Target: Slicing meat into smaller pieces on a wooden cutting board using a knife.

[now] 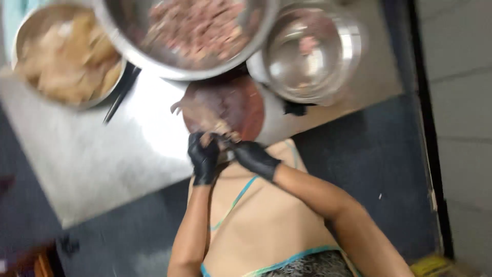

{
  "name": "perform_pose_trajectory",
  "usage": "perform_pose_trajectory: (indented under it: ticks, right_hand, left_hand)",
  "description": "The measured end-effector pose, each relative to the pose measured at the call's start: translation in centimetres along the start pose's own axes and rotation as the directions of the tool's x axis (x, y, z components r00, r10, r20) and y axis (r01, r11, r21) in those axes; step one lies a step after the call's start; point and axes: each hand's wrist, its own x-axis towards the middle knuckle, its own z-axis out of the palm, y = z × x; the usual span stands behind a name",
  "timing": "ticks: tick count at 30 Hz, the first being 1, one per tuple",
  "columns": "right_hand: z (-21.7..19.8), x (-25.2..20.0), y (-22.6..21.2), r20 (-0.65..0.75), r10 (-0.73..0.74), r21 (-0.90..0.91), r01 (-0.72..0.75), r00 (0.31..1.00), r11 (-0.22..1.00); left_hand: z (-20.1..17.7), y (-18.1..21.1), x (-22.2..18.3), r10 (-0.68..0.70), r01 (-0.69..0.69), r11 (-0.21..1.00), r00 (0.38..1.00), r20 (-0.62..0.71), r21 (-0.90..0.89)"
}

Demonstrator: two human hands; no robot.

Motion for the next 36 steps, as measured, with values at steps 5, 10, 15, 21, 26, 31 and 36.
perform_pose_trajectory:
  ticks: [5,10,15,21,26,31,36]
  right_hand:
    - [-7.0,1.1,-0.8,-0.280,0.012,0.625,0.173,0.960,0.762]
    - [-2.6,-4.8,1.7,-0.290,-0.025,0.313,0.119,0.957,0.942]
    - [5.5,-3.0,3.8,-0.261,0.014,0.290,0.065,0.965,0.955]
    - [18.4,6.7,5.0,-0.659,-0.117,0.003,0.159,0.743,0.987]
    - [4.5,-2.8,5.0,-0.391,-0.068,0.225,0.168,0.918,0.960]
    - [8.9,-3.6,10.2,-0.332,-0.030,0.871,0.318,0.943,0.375]
    - [3.2,-7.3,10.4,-0.522,-0.039,0.359,0.261,0.852,0.896]
  left_hand:
    - [0.0,2.4,-1.2,-0.002,0.000,1.000,0.995,-0.103,-0.017]
    - [-3.0,-3.1,5.7,0.058,-0.107,0.971,0.973,-0.225,-0.212]
    - [-0.5,-0.9,3.6,-0.018,-0.032,0.962,0.984,-0.179,-0.271]
    - [2.0,2.7,0.2,-0.043,0.042,0.881,0.999,0.008,-0.470]
    - [-2.1,13.9,3.9,0.149,-0.172,0.911,0.985,-0.089,-0.375]
    - [-4.3,8.8,5.4,-0.140,0.164,0.914,0.986,0.091,-0.372]
    - [-3.5,-5.0,6.5,-0.288,0.280,0.948,0.957,-0.034,-0.150]
